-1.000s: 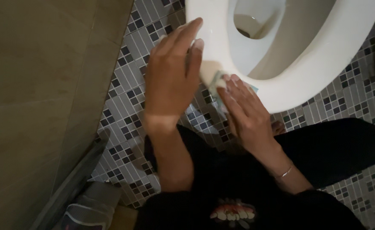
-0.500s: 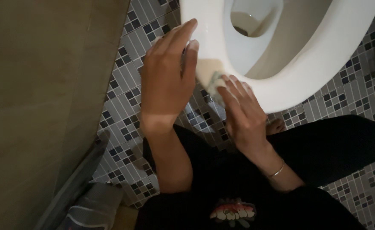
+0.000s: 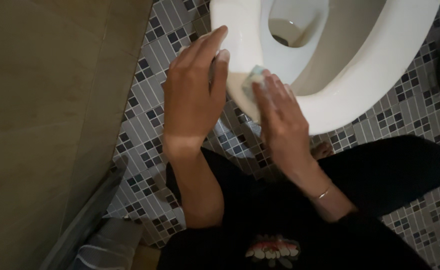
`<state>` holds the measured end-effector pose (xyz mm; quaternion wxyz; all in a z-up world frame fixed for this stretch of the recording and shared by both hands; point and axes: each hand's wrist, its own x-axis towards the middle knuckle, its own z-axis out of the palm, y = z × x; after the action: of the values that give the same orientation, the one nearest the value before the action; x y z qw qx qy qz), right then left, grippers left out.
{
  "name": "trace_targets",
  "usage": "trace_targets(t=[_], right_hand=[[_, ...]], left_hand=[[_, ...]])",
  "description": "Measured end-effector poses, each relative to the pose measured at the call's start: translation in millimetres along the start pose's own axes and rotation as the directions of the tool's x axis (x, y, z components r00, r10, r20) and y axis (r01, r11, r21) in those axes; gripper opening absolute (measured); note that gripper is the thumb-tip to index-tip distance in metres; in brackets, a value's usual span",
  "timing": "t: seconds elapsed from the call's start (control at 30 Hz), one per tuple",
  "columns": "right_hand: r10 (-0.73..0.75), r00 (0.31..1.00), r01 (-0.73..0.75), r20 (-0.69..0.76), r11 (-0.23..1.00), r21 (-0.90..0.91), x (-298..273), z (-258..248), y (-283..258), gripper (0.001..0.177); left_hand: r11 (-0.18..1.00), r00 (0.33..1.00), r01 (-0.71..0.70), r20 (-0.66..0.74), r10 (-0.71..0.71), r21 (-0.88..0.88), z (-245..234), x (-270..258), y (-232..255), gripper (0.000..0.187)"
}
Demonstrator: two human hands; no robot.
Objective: The person wipes the rim and base of a toilet bowl with a small cloth by hand.
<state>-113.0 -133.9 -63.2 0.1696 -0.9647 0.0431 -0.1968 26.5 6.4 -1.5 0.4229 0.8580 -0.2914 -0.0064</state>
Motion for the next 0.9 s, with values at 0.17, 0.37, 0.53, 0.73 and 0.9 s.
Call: trace_targets(t=[0.17,0.37,0.53,0.73,0.9], right_hand=[[0.042,0.997,-0.046,0.063,0.997,0.058,-17.5,-25.6,-1.8,0.039],[0.039,0.998,-0.044,0.058,0.994,0.100,0.3,-6.2,-10.2,0.037],[-0.018,0.996,0.007,0.082,0.991,0.133,-13.4,-14.1,-15.5,0.042],[0.058,0.993,-0.069,0.101,0.992,0.107,2.0,-14.5,-13.7,0.042],[0.008,0.993,-0.015,0.117,0.998,0.058,22.8,-7.1,-22.4,0.044]], left_hand=[[0.999,0.999,0.028,0.031,-0.027,-0.021,1.2,4.2,-3.9,0.033],[0.999,0.998,0.039,0.047,-0.041,0.037,2.7,6.8,-8.5,0.034],[0.998,0.995,0.068,0.074,-0.067,-0.015,1.2,7.0,-14.9,0.035],[0.998,0.998,0.056,-0.012,-0.056,-0.003,-13.3,-0.3,-15.9,0.034],[0.993,0.994,0.110,-0.016,-0.111,-0.052,-20.1,-0.2,-15.9,0.035]])
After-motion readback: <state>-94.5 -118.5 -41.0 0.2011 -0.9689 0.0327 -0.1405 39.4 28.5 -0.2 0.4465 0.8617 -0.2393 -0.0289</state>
